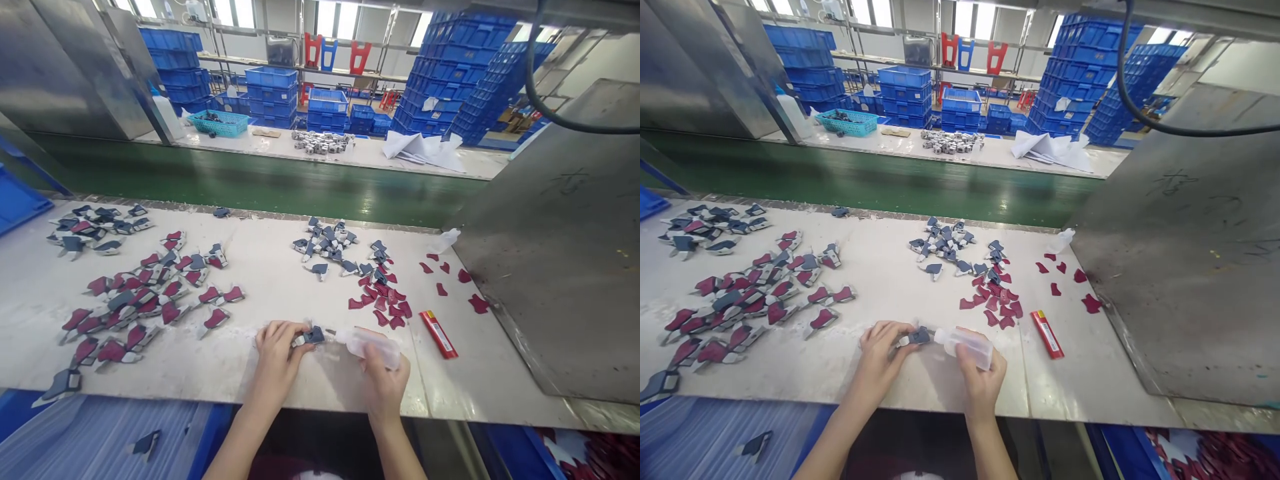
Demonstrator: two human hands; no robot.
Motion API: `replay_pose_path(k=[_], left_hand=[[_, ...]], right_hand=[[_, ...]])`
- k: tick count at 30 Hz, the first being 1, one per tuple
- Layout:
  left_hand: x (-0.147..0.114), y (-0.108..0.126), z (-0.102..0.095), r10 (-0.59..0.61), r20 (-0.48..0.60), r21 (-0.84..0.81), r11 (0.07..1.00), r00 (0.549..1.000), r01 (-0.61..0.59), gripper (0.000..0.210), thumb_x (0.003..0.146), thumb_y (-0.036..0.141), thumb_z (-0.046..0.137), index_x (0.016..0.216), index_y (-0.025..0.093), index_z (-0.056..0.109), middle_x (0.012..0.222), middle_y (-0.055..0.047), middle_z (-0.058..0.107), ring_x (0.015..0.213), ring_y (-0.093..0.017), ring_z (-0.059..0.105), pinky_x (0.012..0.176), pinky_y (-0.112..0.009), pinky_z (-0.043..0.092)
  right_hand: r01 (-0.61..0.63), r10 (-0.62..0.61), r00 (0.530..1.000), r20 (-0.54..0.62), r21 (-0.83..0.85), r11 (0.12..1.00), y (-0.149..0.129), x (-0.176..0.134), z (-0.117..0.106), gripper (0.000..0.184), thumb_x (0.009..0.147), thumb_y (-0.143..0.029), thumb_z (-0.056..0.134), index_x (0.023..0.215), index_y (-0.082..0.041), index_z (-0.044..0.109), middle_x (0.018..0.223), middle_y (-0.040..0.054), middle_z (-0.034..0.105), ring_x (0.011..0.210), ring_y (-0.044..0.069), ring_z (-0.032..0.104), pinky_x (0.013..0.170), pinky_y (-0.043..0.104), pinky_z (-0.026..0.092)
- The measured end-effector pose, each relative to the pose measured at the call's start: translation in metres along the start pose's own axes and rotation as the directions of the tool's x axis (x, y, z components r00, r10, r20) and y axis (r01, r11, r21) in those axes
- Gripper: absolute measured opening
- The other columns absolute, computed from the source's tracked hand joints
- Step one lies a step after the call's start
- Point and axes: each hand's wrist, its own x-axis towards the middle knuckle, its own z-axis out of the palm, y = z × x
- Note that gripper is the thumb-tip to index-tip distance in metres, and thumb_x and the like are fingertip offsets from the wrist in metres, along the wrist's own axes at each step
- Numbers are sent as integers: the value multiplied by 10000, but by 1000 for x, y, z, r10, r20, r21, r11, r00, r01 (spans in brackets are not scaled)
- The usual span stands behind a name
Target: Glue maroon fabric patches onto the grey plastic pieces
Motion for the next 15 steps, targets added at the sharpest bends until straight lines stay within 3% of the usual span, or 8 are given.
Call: replay_pose_path(k=[4,15], left_hand=[[0,4,-1,6,-8,17,1000,1000,-6,146,866,149,628,970,252,625,1002,-2,732,1021,-256,585,916,-430,286],[0,2,1,12,-3,39,999,1000,-12,131,867,174,624,971,255,624,1009,-11,734,1019,-265,588,927,-441,280]], right_hand=[[3,-4,1000,-14,-119,993,-17,-5,11,286,725,-437,758,774,-156,738,691,55,714,612,201,653,558,286,520],[4,-1,1000,13,-233,972,-20,-1,11,270,744,-428,724,735,-160,748,645,37,703,568,174,624,535,264,504]])
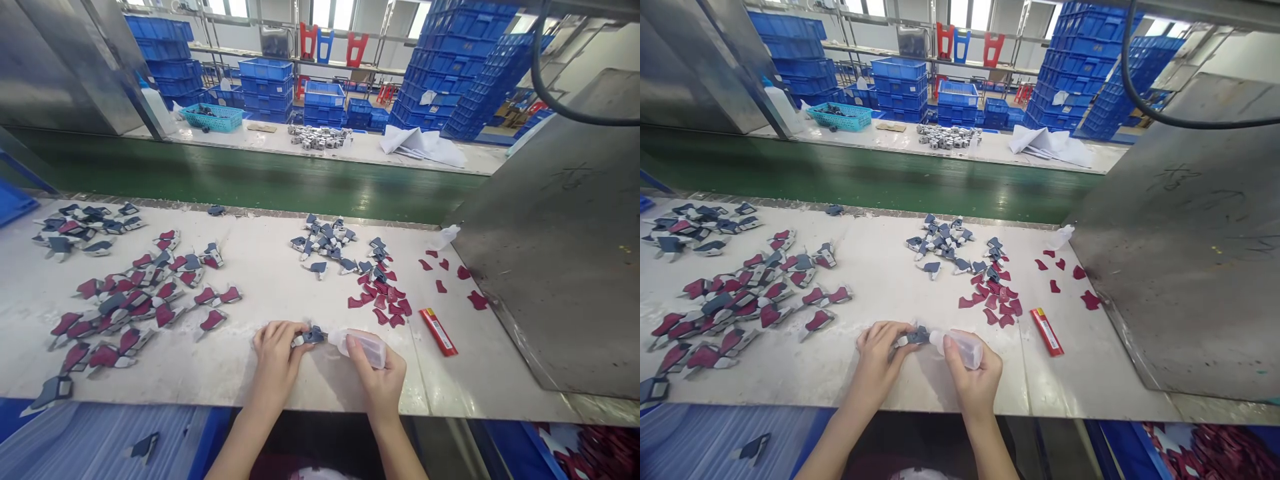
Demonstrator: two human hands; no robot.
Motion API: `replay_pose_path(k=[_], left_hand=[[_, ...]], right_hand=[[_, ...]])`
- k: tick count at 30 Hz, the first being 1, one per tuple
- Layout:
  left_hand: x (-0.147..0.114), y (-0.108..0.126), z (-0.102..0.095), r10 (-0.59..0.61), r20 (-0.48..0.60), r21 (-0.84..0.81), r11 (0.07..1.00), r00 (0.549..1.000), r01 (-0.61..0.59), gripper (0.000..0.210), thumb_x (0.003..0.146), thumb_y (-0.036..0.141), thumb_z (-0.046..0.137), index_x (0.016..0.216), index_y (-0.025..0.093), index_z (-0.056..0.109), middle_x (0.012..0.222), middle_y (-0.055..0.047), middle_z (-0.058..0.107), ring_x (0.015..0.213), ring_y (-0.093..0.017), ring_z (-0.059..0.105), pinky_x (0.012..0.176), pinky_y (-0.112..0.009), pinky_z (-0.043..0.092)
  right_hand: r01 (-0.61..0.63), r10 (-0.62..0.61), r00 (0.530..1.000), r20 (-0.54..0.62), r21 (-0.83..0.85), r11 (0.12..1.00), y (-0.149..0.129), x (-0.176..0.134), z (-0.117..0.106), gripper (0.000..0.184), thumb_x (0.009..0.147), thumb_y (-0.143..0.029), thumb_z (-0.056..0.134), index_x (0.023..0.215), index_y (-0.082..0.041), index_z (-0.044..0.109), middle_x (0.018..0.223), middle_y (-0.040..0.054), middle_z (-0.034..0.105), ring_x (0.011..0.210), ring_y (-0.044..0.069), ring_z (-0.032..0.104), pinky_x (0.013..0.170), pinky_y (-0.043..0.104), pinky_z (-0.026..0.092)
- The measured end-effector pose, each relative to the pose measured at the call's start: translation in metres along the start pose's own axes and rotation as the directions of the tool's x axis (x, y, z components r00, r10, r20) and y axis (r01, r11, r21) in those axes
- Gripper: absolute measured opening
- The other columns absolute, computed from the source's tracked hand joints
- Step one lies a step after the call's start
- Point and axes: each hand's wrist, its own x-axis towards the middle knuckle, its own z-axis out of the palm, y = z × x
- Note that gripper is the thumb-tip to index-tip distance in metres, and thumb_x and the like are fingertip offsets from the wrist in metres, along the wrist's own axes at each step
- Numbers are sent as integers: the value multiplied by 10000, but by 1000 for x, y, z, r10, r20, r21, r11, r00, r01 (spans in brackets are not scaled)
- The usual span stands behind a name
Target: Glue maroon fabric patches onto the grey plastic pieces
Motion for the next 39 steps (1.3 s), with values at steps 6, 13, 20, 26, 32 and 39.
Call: replay_pose_path(k=[6,13,20,26,32,39], left_hand=[[0,-1,0,-2,10,-3,1000,1000,2,115,882,189,599,975,253,623,1019,-27,734,1027,-268,581,940,-449,280],[0,3,-2,-14,4,0,1000,1000,14,118,865,176,616,959,247,630,999,-20,736,1013,-265,591,932,-448,291],[1,3,-2,-10,10,3,1000,1000,10,120,868,171,612,961,245,628,999,-8,734,1020,-263,590,933,-446,282],[1,2,0,-16,7,-1,1000,1000,16,117,875,177,590,961,244,631,1002,-12,733,1019,-264,587,943,-453,280],[0,1,0,-19,13,-14,1000,1000,19,107,886,190,574,967,245,618,1022,-37,733,1022,-268,565,946,-466,272],[1,2,0,-24,7,-23,999,1000,24,118,879,182,555,957,245,619,1008,-40,736,1012,-271,569,947,-469,280]], right_hand=[[13,-13,1000,18,-17,1000,-1,1,0,282,747,-436,721,735,-156,752,646,45,708,572,189,636,532,275,517],[52,-50,997,63,-30,998,4,5,-2,274,759,-417,719,738,-146,757,651,56,723,565,206,661,508,280,539],[45,-45,999,8,-18,999,1,4,0,270,767,-416,719,739,-150,760,657,54,727,598,218,679,543,289,542],[42,-41,996,-85,7,999,-5,-2,3,278,753,-427,732,721,-152,748,650,47,712,606,211,666,570,294,531],[141,-142,987,-75,-31,990,-1,-4,-3,249,776,-385,714,699,-149,725,614,43,678,550,190,628,512,276,498],[145,-143,981,-129,6,989,2,-7,-5,262,781,-394,701,683,-150,704,613,44,663,549,184,620,508,270,503]])
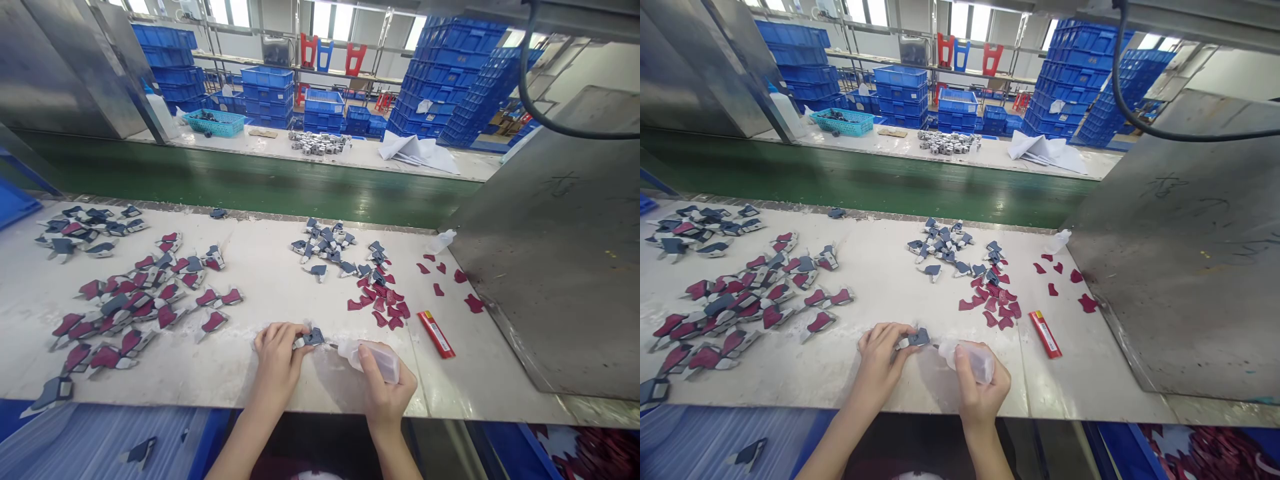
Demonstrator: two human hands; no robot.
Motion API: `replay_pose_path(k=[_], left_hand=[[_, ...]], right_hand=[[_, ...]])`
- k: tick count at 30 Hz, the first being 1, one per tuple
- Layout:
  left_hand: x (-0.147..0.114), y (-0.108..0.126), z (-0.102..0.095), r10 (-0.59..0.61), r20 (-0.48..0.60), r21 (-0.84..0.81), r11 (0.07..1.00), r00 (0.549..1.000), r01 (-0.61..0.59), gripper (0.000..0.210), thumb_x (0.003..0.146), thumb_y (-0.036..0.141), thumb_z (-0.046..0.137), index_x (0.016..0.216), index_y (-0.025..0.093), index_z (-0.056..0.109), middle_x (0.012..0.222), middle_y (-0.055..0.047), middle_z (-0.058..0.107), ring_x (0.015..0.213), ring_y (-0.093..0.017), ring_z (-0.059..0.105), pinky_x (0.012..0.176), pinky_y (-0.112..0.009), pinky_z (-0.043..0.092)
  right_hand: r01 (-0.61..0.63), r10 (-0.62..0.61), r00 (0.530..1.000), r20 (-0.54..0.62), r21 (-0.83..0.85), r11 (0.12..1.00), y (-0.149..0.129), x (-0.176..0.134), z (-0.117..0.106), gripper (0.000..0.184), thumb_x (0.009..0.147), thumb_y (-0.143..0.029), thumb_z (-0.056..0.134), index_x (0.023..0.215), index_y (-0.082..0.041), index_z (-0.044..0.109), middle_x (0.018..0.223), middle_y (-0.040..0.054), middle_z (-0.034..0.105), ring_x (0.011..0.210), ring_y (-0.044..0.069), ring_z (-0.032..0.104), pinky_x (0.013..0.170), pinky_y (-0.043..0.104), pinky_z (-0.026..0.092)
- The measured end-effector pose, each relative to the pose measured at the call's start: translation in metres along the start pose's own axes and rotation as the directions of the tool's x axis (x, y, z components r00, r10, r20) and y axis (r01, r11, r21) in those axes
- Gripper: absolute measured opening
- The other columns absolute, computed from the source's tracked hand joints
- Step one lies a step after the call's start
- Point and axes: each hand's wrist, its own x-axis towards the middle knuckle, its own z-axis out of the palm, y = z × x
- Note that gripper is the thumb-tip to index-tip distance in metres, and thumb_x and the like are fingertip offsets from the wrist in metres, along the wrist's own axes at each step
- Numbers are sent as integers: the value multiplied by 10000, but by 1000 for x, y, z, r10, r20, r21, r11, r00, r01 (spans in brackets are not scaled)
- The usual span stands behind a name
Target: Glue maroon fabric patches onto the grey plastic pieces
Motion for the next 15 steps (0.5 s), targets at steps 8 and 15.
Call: replay_pose_path(k=[8,15], left_hand=[[-1,2,-1,18,-15,22,1000,1000,-18,143,859,144,559,944,244,615,998,-33,733,1018,-272,584,945,-464,287],[0,0,0,22,-14,25,999,1000,-21,158,855,141,551,950,244,622,997,-37,732,1013,-272,588,947,-460,307]], right_hand=[[-43,45,995,94,-22,999,-7,-5,12,260,775,-410,698,744,-154,729,646,46,702,547,177,633,504,261,507],[-50,55,991,118,-45,998,-7,-5,17,287,781,-434,688,753,-151,730,659,52,712,550,180,633,502,270,510]])
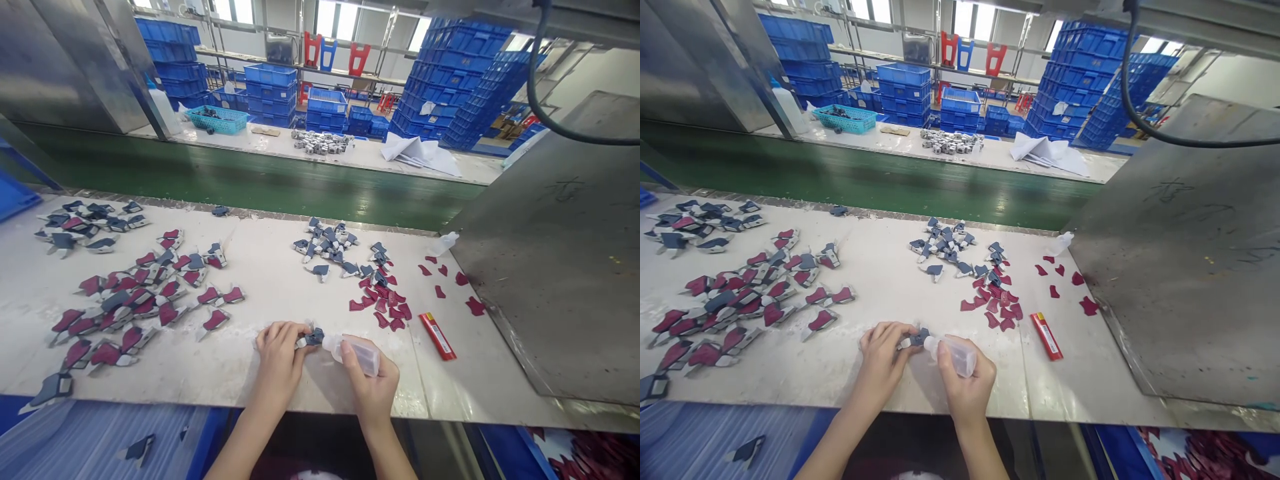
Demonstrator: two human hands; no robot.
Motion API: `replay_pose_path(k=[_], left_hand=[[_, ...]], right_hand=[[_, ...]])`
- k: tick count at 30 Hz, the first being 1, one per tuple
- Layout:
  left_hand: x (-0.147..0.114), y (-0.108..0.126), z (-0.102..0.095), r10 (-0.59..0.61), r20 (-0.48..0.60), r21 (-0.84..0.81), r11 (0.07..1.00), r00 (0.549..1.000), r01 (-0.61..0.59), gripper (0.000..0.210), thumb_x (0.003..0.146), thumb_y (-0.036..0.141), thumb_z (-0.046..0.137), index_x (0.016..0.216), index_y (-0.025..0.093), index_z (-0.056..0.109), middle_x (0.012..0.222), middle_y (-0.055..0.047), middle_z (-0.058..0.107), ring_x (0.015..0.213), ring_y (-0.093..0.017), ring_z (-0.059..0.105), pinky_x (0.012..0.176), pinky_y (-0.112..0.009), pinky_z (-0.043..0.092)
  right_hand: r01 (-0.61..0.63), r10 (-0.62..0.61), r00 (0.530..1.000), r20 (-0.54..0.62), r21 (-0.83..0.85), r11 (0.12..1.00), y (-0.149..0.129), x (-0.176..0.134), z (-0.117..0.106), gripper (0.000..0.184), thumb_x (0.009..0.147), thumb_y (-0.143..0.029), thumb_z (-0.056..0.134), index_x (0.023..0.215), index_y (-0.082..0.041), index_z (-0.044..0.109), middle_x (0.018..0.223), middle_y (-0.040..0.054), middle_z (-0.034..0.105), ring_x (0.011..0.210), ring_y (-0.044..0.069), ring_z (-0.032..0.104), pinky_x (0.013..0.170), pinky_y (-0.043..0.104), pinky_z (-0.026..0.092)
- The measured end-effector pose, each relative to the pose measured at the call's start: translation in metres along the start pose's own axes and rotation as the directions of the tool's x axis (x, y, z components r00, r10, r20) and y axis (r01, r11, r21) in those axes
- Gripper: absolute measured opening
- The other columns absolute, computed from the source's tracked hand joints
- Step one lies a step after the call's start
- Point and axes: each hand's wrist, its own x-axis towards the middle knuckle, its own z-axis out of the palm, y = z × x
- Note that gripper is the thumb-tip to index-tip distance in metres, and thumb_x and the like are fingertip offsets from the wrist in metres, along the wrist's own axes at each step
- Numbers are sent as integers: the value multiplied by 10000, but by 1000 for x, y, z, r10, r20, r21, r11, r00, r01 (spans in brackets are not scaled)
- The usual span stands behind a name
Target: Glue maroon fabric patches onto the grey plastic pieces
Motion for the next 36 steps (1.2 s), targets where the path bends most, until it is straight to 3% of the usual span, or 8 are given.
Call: replay_pose_path(k=[9,20,36], left_hand=[[0,0,0,-4,10,-14,1000,1000,4,162,860,140,540,957,247,614,1007,-28,731,1024,-265,579,957,-465,280],[1,3,-2,-17,16,-16,1000,1000,17,152,850,132,567,939,245,617,990,-20,730,1020,-269,588,954,-464,280],[1,3,-2,-17,12,-24,1000,1000,17,132,858,146,576,941,235,627,1003,-21,736,1023,-263,585,967,-467,249]], right_hand=[[74,-72,991,114,-14,997,6,4,-5,223,798,-373,689,788,-159,751,697,54,741,578,190,676,525,262,539],[-5,1,994,111,42,999,1,2,-8,250,808,-402,675,746,-168,740,681,47,718,600,188,657,547,264,515],[235,-234,972,26,-106,966,3,3,-23,123,813,-294,688,783,-178,716,685,36,680,591,170,634,563,277,500]])
